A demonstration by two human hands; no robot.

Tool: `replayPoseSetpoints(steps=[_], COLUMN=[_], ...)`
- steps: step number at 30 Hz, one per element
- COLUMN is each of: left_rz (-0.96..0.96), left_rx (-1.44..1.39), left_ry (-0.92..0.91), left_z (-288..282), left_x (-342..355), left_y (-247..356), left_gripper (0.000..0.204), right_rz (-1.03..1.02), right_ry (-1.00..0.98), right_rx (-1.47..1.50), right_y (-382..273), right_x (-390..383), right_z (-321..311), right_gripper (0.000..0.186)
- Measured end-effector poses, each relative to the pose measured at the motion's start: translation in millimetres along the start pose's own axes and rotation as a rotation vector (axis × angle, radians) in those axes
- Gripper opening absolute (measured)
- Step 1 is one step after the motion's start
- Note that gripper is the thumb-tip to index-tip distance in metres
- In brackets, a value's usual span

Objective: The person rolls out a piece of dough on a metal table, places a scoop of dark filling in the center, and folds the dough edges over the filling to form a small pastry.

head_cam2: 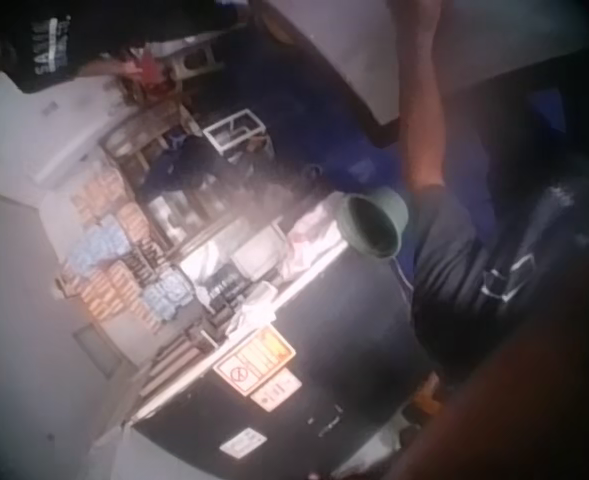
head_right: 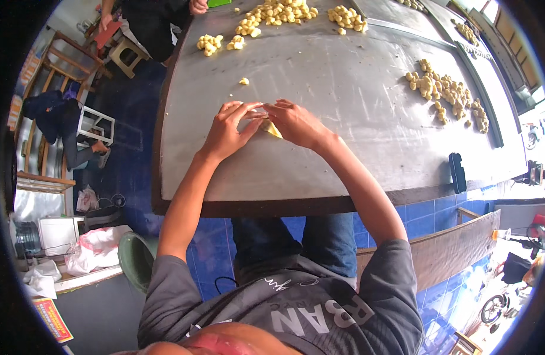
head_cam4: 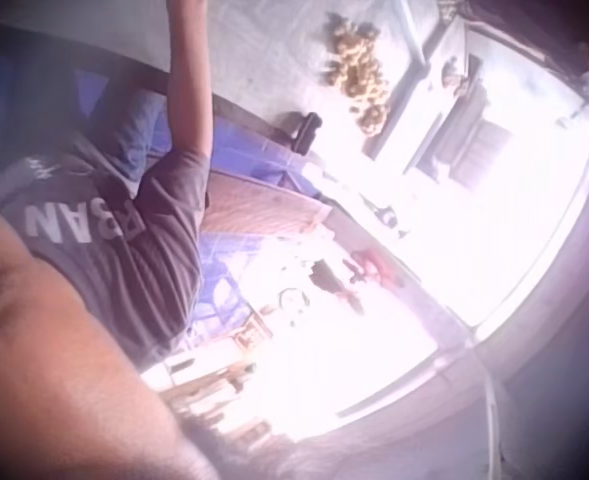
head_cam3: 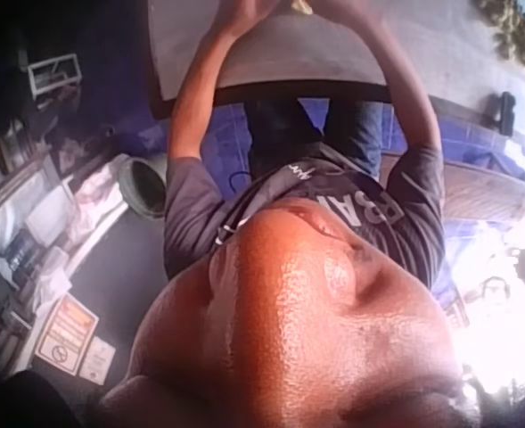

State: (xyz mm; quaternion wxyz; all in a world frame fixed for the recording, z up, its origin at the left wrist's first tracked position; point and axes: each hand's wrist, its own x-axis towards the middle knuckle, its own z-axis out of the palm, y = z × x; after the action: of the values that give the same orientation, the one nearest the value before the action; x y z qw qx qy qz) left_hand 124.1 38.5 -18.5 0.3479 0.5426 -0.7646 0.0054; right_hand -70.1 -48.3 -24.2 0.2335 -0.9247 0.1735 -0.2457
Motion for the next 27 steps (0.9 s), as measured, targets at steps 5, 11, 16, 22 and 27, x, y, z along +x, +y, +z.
replayPoseSetpoints(steps=[5, 11, 16, 22, 27], left_rz=[-0.01, -0.131, -0.18, -0.227, -0.238], left_rx=[-0.082, -0.069, 0.13, 0.024, -0.109], left_ry=[-0.044, 0.06, -0.095, -0.163, -0.196], left_z=[-5.0, 5.1, 22.5, 24.6, 18.5], left_x=[-4.4, -1.7, -5.9, -5.2, -2.3], left_y=[1.6, -5.6, -5.6, -3.7, 5.7], left_gripper=[0.031, 0.037, 0.043, 0.038, 0.03], right_rz=[-0.014, 0.095, 0.215, 0.16, 0.191], right_ry=[-0.024, 0.087, 0.269, 0.252, 0.201], right_rx=[-0.037, 0.083, 0.193, 0.097, 0.093], right_y=[-2.4, -0.3, 18.5, 21.5, 22.4], right_x=[-15.5, -20.6, -19.2, -20.1, -24.5], right_z=[12.4, -0.8, -9.8, -2.8, -2.4], right_gripper=[0.036, 0.04, 0.037, 0.034, 0.035])
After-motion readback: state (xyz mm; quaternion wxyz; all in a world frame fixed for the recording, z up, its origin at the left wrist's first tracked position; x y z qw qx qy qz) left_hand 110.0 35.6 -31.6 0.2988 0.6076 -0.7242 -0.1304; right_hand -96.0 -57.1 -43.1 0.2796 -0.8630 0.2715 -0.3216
